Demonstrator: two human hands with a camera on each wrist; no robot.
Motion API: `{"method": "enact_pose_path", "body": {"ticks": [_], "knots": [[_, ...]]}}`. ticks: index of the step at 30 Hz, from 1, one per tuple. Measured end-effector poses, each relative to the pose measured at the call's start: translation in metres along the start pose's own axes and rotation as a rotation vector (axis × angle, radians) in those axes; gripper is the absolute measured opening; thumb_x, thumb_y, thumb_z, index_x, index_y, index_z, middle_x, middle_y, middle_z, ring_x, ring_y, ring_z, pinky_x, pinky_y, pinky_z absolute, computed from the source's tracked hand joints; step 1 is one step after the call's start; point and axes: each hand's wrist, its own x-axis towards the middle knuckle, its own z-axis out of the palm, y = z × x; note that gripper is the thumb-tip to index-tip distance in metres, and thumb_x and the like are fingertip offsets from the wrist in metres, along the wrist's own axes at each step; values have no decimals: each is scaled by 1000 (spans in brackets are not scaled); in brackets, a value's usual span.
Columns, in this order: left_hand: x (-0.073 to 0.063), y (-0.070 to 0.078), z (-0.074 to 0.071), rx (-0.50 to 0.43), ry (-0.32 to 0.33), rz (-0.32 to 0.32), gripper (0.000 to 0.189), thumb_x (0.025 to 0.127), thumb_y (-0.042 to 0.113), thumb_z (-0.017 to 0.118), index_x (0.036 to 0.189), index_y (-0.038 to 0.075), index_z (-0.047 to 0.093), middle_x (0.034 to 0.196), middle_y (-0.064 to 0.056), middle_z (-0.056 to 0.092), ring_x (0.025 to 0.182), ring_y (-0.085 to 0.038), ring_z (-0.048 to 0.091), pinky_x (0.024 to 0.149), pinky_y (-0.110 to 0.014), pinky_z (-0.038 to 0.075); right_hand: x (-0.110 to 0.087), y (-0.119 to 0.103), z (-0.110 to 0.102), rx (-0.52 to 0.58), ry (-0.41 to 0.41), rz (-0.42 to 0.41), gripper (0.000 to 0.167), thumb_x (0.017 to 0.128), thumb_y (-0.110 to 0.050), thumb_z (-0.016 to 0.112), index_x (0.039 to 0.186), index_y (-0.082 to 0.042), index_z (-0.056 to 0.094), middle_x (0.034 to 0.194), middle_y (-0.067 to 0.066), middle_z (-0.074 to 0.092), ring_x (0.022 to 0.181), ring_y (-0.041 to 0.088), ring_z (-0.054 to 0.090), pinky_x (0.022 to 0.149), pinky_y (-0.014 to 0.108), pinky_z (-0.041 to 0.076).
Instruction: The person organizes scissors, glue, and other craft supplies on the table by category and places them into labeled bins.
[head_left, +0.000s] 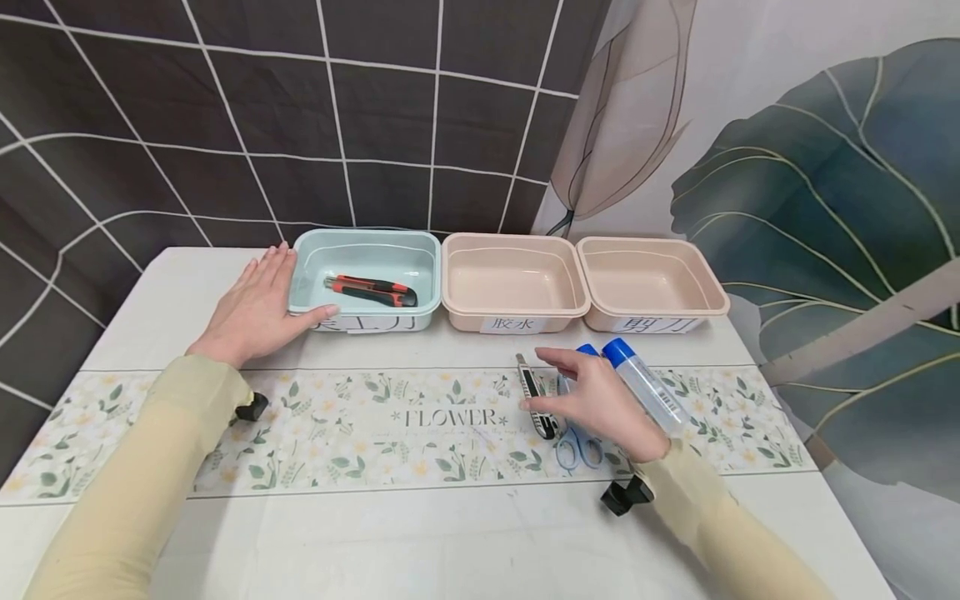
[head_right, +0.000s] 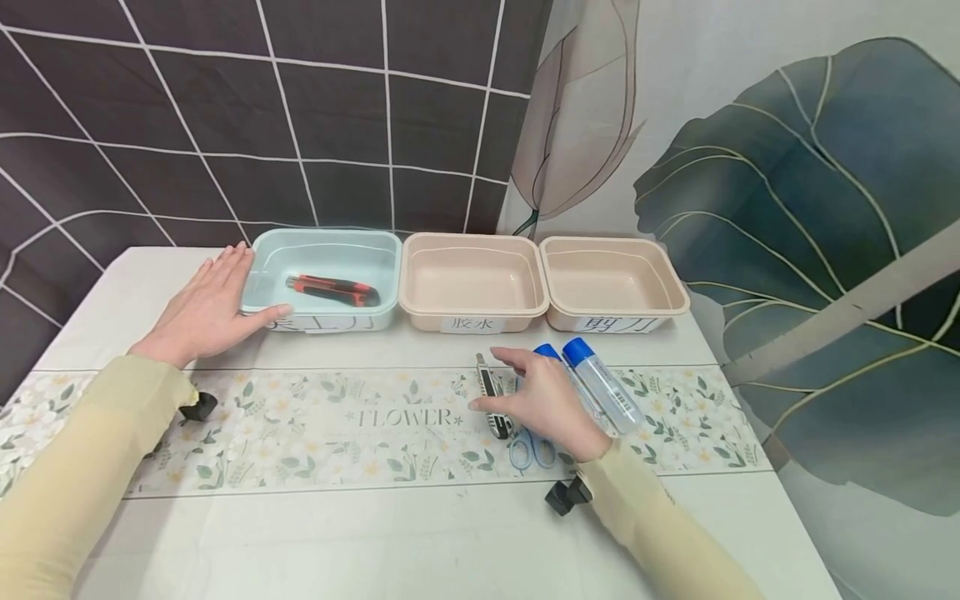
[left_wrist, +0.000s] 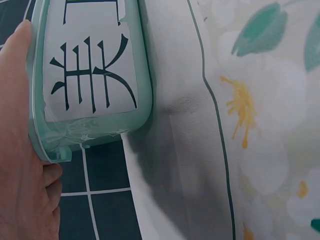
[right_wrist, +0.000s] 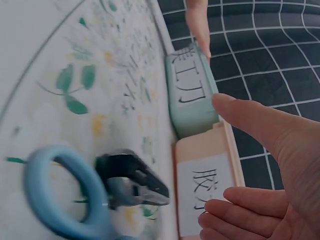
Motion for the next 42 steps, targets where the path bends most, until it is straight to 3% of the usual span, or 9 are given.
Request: {"method": "enact_pose_path", "body": {"ticks": [9, 19, 28, 37, 42], "knots": [[0, -1, 0, 4, -4, 3, 114, 94, 73, 49, 158, -11, 6, 165, -29, 5, 153, -39, 2, 124, -47, -3, -12, 8, 10, -42, 41, -5, 77, 70, -38, 95, 131, -2, 67, 127, 11, 69, 118, 31, 64, 100, 46, 52], [0, -2, -1, 3, -2, 0, 114, 94, 73, 49, 158, -11, 6, 165, -29, 5, 153, -39, 1, 124, -47, -3, -20, 12, 17, 25, 24, 30, 75, 69, -36, 96, 129, -2, 69, 126, 10, 70, 118, 28, 65, 101, 44, 52], [0, -1, -1, -1, 0, -2, 113, 94, 73, 49, 158, -10, 7, 165, -30, 6, 153, -39, 2, 124, -47, -3, -24, 10, 21, 14, 16, 76, 75, 69, -38, 96, 130, -3, 69, 110, 5, 73, 97, 20, 69, 88, 41, 58], [0, -2, 0, -3, 1, -5, 114, 94, 73, 50, 158, -10, 7, 165, -30, 6, 154, -39, 1, 124, -47, -3, -23, 13, 29, -23, 57, 41, 65, 71, -25, 96, 125, 0, 71, 93, -1, 70, 82, 13, 65, 76, 32, 57], [1, -2, 1, -3, 3, -1, 114, 94, 73, 49, 158, -10, 6, 165, -29, 6, 154, -38, 0, 124, -46, -4, -22, 13, 32, -49, 66, 24, 58, 74, -16, 93, 125, -1, 71, 98, 1, 70, 83, 11, 64, 77, 33, 57]]}}
